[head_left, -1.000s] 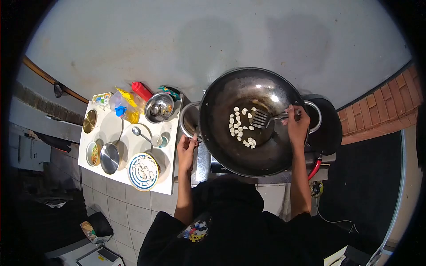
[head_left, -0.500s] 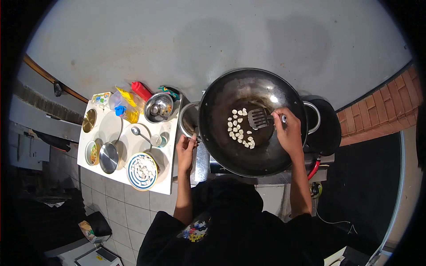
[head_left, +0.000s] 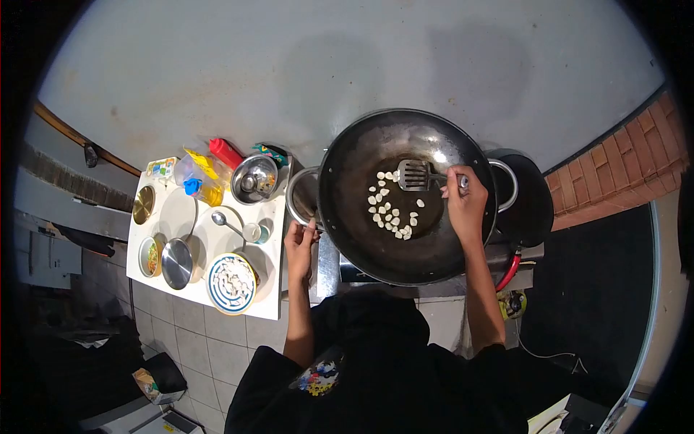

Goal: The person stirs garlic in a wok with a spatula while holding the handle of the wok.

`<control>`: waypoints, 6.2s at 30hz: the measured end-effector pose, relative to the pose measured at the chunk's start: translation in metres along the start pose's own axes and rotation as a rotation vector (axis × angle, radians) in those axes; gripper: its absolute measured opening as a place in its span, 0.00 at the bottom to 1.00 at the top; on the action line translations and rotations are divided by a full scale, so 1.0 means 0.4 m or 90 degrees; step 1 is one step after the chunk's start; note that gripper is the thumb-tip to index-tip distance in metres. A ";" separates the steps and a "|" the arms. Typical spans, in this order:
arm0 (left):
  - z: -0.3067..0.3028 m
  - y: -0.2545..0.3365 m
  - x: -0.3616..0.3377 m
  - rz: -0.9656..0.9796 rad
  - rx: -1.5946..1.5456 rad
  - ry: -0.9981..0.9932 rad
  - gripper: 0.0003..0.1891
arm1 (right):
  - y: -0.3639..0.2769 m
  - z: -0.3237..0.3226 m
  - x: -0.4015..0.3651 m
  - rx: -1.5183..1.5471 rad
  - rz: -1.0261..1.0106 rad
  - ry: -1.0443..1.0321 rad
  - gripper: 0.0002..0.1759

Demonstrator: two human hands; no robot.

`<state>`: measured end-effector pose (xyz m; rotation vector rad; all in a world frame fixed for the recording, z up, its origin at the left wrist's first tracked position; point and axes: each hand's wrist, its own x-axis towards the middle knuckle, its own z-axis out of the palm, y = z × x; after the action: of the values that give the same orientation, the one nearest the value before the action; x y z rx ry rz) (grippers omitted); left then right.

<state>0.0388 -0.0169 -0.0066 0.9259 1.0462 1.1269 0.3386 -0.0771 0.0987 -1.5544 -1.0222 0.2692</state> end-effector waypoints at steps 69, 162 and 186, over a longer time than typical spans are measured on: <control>0.011 0.004 -0.002 0.004 -0.006 -0.011 0.12 | 0.018 0.055 -0.020 -0.054 -0.082 -0.086 0.04; 0.019 -0.003 -0.006 -0.007 0.000 -0.021 0.08 | -0.071 -0.138 -0.098 -0.056 0.019 -0.058 0.07; 0.020 -0.005 -0.006 -0.005 -0.008 -0.042 0.09 | 0.003 -0.066 -0.074 0.034 0.087 -0.070 0.07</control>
<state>0.0466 -0.0201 -0.0059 0.9420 0.9864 1.0884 0.3395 -0.1167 0.0944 -1.5766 -0.9871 0.4782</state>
